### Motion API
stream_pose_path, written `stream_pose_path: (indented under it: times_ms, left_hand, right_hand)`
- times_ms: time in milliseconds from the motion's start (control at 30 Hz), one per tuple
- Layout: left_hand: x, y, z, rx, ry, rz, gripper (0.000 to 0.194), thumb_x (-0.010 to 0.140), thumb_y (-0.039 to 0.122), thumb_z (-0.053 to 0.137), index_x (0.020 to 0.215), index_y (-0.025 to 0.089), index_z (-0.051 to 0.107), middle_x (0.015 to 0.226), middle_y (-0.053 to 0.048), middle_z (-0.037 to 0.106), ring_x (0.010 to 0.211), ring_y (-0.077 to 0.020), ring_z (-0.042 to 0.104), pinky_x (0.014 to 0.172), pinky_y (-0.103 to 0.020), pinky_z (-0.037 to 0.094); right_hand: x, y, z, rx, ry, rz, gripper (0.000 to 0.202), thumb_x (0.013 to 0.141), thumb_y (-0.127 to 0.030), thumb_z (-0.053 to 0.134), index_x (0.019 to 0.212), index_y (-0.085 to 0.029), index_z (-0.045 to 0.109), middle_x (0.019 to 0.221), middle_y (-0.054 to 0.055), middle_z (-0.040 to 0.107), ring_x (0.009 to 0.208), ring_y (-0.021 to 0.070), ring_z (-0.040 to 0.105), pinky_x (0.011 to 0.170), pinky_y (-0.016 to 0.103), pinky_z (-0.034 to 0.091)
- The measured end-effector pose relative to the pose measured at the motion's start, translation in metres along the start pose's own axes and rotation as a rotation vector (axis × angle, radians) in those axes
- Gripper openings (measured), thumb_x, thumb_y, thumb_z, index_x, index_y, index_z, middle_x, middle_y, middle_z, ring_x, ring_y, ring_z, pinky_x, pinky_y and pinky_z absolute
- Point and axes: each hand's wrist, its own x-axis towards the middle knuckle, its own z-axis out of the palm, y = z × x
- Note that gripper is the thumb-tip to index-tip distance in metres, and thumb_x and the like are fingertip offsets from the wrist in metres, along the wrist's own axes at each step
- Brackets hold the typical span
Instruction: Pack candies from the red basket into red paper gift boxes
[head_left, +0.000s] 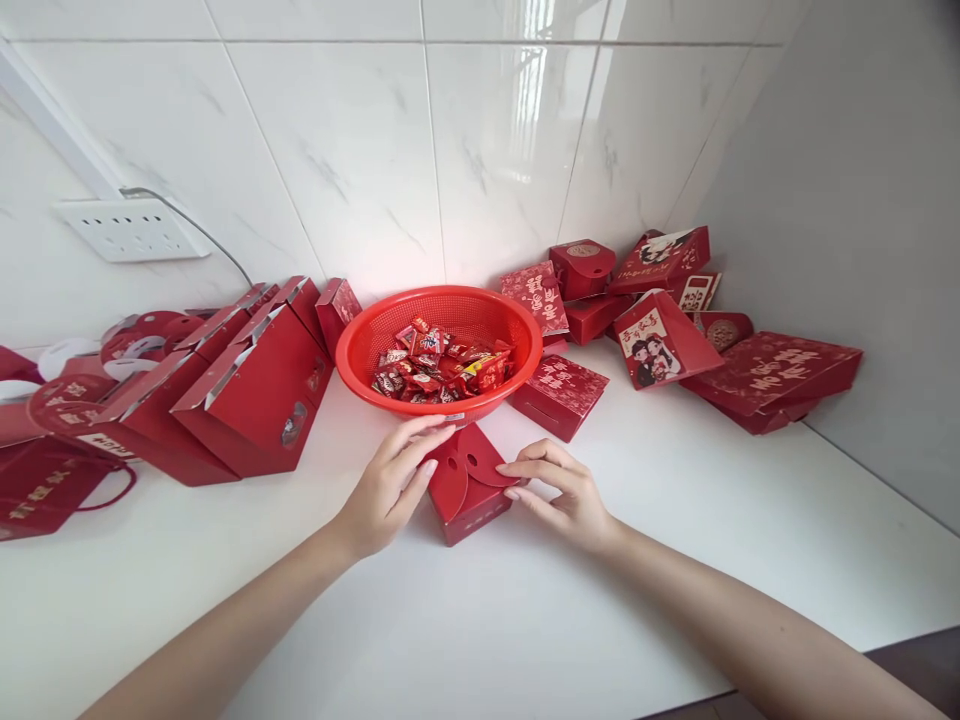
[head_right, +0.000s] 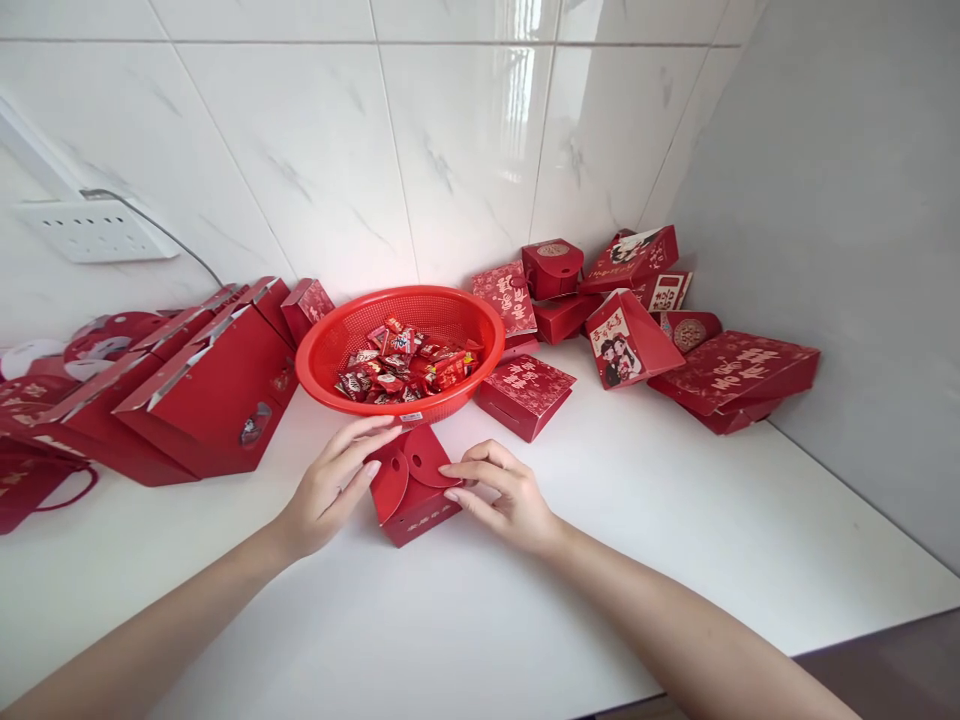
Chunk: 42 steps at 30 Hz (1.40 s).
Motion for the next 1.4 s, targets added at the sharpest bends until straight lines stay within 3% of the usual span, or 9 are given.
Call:
stream_pose_path:
  times_ms: [167, 300, 467, 600, 867, 1000, 1167, 1267, 1400]
  left_hand:
    - [0.002, 0.029, -0.006, 0.117, -0.167, -0.054, 0.053, 0.101, 0.032, 0.038, 0.153, 0.027, 0.027, 0.153, -0.005, 0.039, 0.139, -0.0265, 0.037, 0.115, -0.042, 0.033]
    - [-0.004, 0.047, -0.007, 0.291, -0.28, -0.015, 0.07, 0.097, 0.046, 0.046, 0.156, 0.023, 0.016, 0.158, -0.013, 0.029, 0.144, -0.0347, 0.029, 0.116, -0.058, 0.022]
    - [-0.016, 0.052, -0.006, 0.384, -0.299, -0.045, 0.079, 0.096, 0.052, 0.047, 0.157, 0.02, 0.009, 0.16, -0.016, 0.018, 0.148, -0.0365, 0.011, 0.116, -0.064, 0.01]
    - [-0.018, 0.053, -0.008, 0.368, -0.319, -0.057, 0.074, 0.096, 0.05, 0.046, 0.156, 0.021, 0.013, 0.159, -0.015, 0.023, 0.148, -0.0343, 0.017, 0.117, -0.063, 0.005]
    - [-0.026, 0.055, -0.012, 0.393, -0.379, -0.011, 0.068, 0.1, 0.039, 0.042, 0.156, 0.016, 0.011, 0.16, -0.014, 0.014, 0.147, -0.0302, 0.02, 0.117, -0.045, 0.025]
    - [-0.048, 0.06, -0.029, 0.475, -0.419, -0.039, 0.07, 0.099, 0.041, 0.042, 0.157, 0.017, 0.01, 0.16, -0.012, 0.013, 0.147, -0.0311, 0.022, 0.115, -0.045, 0.03]
    - [-0.084, 0.061, -0.057, 0.635, -0.342, -0.24, 0.071, 0.094, 0.053, 0.047, 0.153, 0.019, 0.026, 0.159, -0.009, 0.024, 0.145, -0.0292, 0.03, 0.115, -0.045, 0.034]
    - [-0.11, 0.046, -0.078, 0.729, -0.279, -0.352, 0.054, 0.1, 0.04, 0.038, 0.151, 0.026, 0.028, 0.158, -0.002, 0.028, 0.145, -0.0231, 0.031, 0.119, -0.045, 0.027]
    - [-0.158, 0.011, -0.116, 0.801, -0.144, -0.437, 0.057, 0.1, 0.034, 0.03, 0.155, 0.029, 0.016, 0.158, 0.001, 0.03, 0.144, -0.0214, 0.032, 0.118, -0.043, 0.027]
  right_hand:
    - [-0.005, -0.012, 0.009, -0.003, -0.126, -0.051, 0.04, 0.091, -0.022, 0.058, 0.131, -0.028, 0.058, 0.103, 0.008, 0.058, 0.095, 0.0199, 0.062, 0.082, 0.034, 0.057]
    - [-0.006, -0.022, 0.01, -0.04, -0.26, -0.073, 0.048, 0.092, -0.022, 0.055, 0.139, -0.028, 0.049, 0.136, 0.013, 0.049, 0.122, 0.0242, 0.054, 0.099, 0.039, 0.051]
    - [-0.009, -0.029, 0.01, -0.059, -0.427, -0.11, 0.064, 0.089, -0.025, 0.056, 0.149, -0.024, 0.034, 0.156, 0.013, 0.032, 0.139, 0.0274, 0.038, 0.11, 0.045, 0.041]
    - [-0.012, -0.031, 0.015, -0.035, -0.497, -0.108, 0.08, 0.085, -0.028, 0.06, 0.154, -0.018, 0.022, 0.16, 0.015, 0.022, 0.146, 0.0285, 0.024, 0.115, 0.047, 0.034]
    - [-0.012, -0.033, 0.018, -0.075, -0.583, -0.159, 0.085, 0.084, -0.021, 0.057, 0.156, -0.016, 0.013, 0.161, 0.015, 0.014, 0.148, 0.0273, 0.019, 0.117, 0.046, 0.031]
    - [-0.013, -0.033, 0.016, -0.159, -0.657, -0.18, 0.069, 0.09, -0.019, 0.051, 0.154, -0.019, 0.022, 0.158, 0.013, 0.026, 0.145, 0.0226, 0.029, 0.114, 0.04, 0.038]
    - [-0.015, -0.028, 0.011, -0.238, -0.668, -0.14, 0.048, 0.096, -0.02, 0.045, 0.143, -0.019, 0.04, 0.153, 0.014, 0.037, 0.14, 0.021, 0.038, 0.109, 0.037, 0.044]
    - [-0.016, -0.025, 0.011, -0.239, -0.679, -0.114, 0.043, 0.097, -0.02, 0.043, 0.14, -0.02, 0.043, 0.15, 0.013, 0.04, 0.136, 0.0192, 0.043, 0.106, 0.034, 0.046]
    - [-0.017, -0.022, 0.013, -0.244, -0.7, -0.103, 0.04, 0.098, -0.021, 0.042, 0.138, -0.021, 0.044, 0.15, 0.013, 0.04, 0.134, 0.0191, 0.045, 0.105, 0.034, 0.047]
